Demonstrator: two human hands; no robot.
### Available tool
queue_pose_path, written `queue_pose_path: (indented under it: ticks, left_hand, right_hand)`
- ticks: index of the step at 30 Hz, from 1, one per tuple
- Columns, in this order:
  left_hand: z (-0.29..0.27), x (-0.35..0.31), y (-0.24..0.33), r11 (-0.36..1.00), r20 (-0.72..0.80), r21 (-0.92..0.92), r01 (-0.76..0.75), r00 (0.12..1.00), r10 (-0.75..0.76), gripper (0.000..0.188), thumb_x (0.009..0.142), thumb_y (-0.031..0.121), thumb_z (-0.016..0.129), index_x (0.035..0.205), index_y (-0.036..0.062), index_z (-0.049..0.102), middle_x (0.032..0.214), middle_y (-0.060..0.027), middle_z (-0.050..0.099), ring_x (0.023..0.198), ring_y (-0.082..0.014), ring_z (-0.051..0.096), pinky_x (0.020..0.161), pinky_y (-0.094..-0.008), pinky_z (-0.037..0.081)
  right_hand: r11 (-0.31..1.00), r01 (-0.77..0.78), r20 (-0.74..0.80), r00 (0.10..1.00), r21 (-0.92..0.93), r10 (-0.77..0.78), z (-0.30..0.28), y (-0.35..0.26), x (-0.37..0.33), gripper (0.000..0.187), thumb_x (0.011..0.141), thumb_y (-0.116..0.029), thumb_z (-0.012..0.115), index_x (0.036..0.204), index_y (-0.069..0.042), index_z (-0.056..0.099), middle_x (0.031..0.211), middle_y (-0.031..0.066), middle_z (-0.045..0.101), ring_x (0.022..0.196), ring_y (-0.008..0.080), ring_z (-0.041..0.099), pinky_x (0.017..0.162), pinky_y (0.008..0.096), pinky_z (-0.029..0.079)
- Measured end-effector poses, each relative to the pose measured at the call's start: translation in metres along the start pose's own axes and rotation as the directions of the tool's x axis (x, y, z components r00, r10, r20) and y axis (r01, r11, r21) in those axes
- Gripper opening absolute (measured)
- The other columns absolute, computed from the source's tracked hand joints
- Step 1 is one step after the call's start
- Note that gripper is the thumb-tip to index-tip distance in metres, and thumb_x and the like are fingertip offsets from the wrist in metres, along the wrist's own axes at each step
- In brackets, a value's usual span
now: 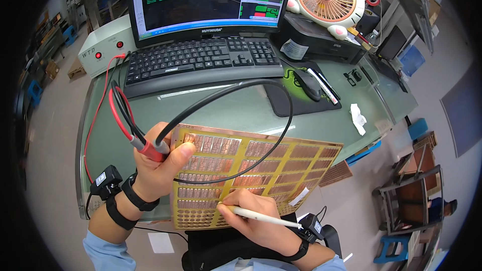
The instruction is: Inspecting and testing electronic components on a large panel using a probe and a marking stylus.
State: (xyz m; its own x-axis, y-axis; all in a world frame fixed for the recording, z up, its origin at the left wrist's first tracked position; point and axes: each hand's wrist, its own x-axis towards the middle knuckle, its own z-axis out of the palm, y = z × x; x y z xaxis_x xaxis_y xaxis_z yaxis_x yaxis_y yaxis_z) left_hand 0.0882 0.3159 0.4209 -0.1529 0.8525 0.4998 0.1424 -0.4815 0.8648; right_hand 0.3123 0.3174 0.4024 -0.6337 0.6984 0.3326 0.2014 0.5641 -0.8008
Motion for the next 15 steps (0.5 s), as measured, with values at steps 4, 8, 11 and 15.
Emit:
queue_pose_path:
  ticks: [4,8,11,15]
  left_hand:
    - [0.0053,0.0007,-0.0008,0.996,-0.020,-0.080,0.026,0.999,-0.028,0.014,0.085,0.005,0.069,0.097,-0.0004,0.064,0.087,-0.0052,0.064,0.073,-0.0102,0.056,0.064,-0.0245,0.044]
    - [0.0033,-0.0005,-0.0014,0.996,-0.018,-0.075,0.054,0.998,-0.055,0.014,0.085,0.004,0.069,0.097,-0.0013,0.064,0.088,-0.0050,0.064,0.074,-0.0099,0.056,0.065,-0.0246,0.044]
    - [0.0045,0.0000,-0.0004,0.997,-0.026,-0.066,0.029,0.999,-0.030,0.013,0.085,0.004,0.069,0.096,-0.0013,0.064,0.088,-0.0048,0.064,0.074,-0.0095,0.056,0.065,-0.0244,0.044]
    - [0.0036,0.0001,-0.0004,0.999,-0.018,-0.047,0.019,1.000,-0.020,0.012,0.085,0.004,0.069,0.095,-0.0010,0.064,0.088,-0.0047,0.064,0.074,-0.0092,0.056,0.064,-0.0242,0.043]
  right_hand:
    - [0.964,-0.127,-0.063,0.987,0.235,0.146,0.0059,0.0056,-0.0062,0.016,0.090,-0.012,0.069,0.087,-0.002,0.056,0.075,0.0081,0.068,0.062,0.0159,0.067,0.056,0.0272,0.052]
    - [0.948,-0.110,-0.017,0.993,0.300,0.121,0.0012,0.0069,-0.0071,0.012,0.094,-0.005,0.060,0.093,0.001,0.050,0.083,0.0133,0.067,0.070,0.0146,0.068,0.064,0.0276,0.059]
    - [0.958,-0.114,0.003,0.993,0.262,0.117,-0.0015,0.0053,-0.0055,0.012,0.094,-0.006,0.060,0.092,0.001,0.051,0.084,0.0131,0.067,0.070,0.0145,0.068,0.063,0.0266,0.058]
    - [0.985,-0.064,0.014,0.998,0.162,0.063,-0.0020,0.0064,-0.0048,0.012,0.094,-0.008,0.060,0.092,0.000,0.051,0.082,0.0121,0.067,0.070,0.0142,0.067,0.062,0.0265,0.056]
